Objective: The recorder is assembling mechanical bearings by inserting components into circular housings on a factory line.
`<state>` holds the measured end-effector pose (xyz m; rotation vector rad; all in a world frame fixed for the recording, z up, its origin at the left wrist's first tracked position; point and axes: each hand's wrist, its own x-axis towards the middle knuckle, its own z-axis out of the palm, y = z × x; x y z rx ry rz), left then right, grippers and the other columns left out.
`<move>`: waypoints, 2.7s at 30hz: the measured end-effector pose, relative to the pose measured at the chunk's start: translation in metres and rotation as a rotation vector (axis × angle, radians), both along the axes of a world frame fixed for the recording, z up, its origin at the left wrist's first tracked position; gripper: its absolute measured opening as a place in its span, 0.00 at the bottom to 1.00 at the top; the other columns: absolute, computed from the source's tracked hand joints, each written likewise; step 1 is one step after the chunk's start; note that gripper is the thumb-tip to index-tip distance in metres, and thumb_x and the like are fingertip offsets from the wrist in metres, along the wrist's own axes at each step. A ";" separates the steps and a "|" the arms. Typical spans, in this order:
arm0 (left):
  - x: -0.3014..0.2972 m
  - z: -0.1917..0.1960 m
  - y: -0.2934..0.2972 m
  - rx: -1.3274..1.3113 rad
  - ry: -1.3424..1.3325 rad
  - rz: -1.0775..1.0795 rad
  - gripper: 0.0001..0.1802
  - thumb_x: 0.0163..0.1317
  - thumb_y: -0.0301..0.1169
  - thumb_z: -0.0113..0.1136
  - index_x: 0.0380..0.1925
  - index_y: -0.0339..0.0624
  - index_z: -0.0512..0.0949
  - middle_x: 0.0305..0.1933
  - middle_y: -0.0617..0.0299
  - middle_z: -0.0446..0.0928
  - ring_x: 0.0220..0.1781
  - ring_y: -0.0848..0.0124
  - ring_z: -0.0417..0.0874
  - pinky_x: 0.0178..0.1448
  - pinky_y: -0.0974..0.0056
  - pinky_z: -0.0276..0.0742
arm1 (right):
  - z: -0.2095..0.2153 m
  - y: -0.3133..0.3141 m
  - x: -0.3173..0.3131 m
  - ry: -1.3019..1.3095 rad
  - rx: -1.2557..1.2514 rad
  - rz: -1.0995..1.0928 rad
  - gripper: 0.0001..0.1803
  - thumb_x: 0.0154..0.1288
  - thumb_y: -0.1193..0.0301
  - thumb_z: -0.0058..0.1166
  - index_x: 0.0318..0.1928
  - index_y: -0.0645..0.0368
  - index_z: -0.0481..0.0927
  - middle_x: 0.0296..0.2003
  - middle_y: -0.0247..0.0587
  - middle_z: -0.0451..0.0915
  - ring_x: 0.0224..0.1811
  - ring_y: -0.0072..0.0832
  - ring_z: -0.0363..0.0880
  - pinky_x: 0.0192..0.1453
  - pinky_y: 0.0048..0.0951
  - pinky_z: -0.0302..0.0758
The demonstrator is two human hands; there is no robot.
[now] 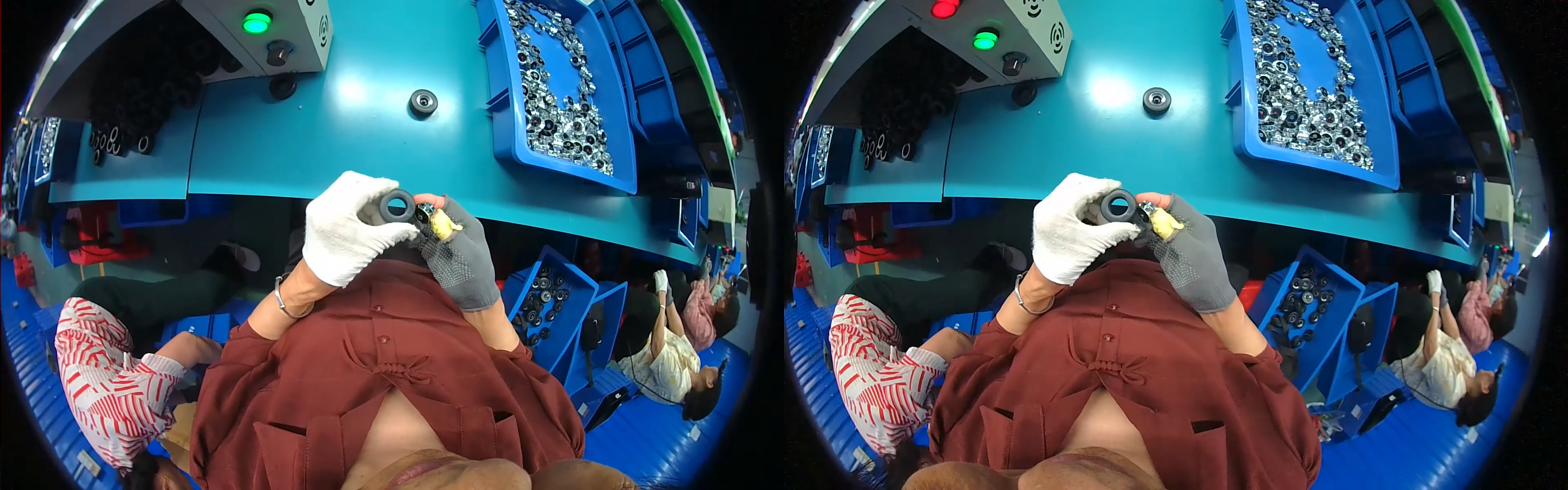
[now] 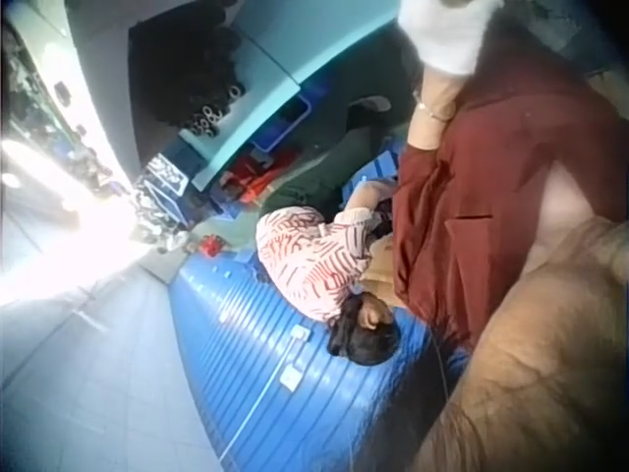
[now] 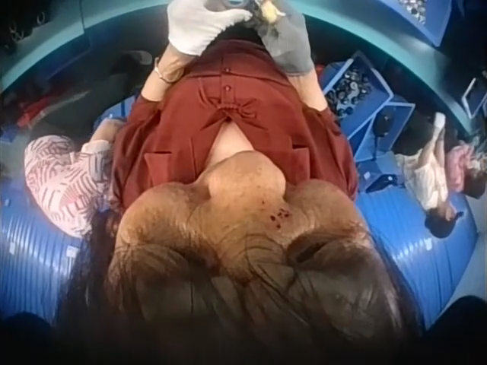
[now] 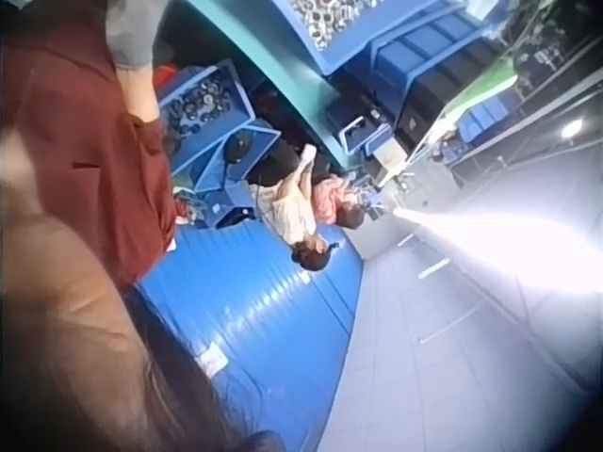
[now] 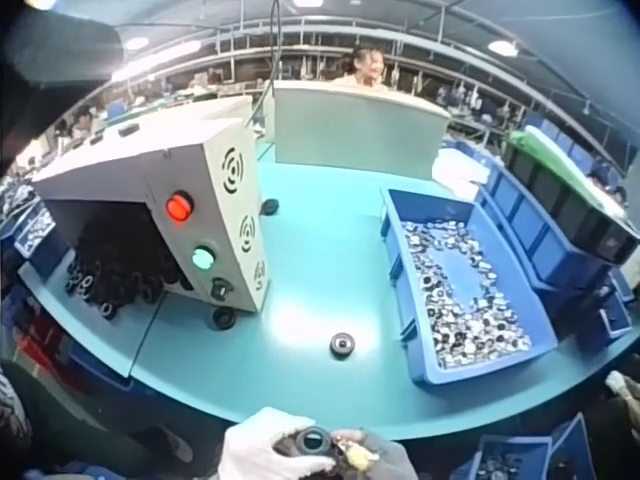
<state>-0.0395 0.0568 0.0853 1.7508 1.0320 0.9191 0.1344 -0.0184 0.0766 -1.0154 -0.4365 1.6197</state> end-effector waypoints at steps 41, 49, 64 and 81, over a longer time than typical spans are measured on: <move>0.002 -0.038 -0.006 -1.052 -1.165 -0.378 0.41 0.60 0.37 0.73 0.69 0.37 0.63 0.53 0.54 0.74 0.47 0.68 0.77 0.55 0.61 0.78 | 0.020 0.004 0.005 0.026 0.302 -0.159 0.18 0.73 0.72 0.51 0.59 0.71 0.75 0.44 0.43 0.80 0.45 0.27 0.80 0.53 0.28 0.76; 0.002 -0.042 -0.002 -1.105 -1.280 -0.377 0.39 0.59 0.34 0.73 0.67 0.39 0.64 0.58 0.52 0.73 0.50 0.68 0.79 0.57 0.62 0.81 | 0.006 0.000 0.020 -0.084 0.253 -0.196 0.23 0.72 0.67 0.53 0.60 0.70 0.75 0.46 0.44 0.79 0.45 0.28 0.80 0.53 0.29 0.76; 0.005 -0.046 0.000 -1.055 -1.207 -0.354 0.36 0.63 0.28 0.69 0.68 0.38 0.62 0.63 0.50 0.72 0.55 0.62 0.80 0.61 0.59 0.81 | 0.003 0.006 0.019 -0.107 0.214 -0.174 0.20 0.73 0.71 0.49 0.60 0.70 0.76 0.46 0.44 0.80 0.46 0.26 0.81 0.52 0.27 0.77; 0.008 -0.046 -0.002 -1.029 -1.139 -0.341 0.35 0.64 0.30 0.67 0.68 0.34 0.62 0.63 0.49 0.70 0.56 0.60 0.80 0.62 0.58 0.81 | -0.003 0.007 0.021 -0.119 0.165 -0.181 0.21 0.71 0.70 0.50 0.60 0.70 0.75 0.46 0.44 0.81 0.46 0.27 0.81 0.53 0.29 0.78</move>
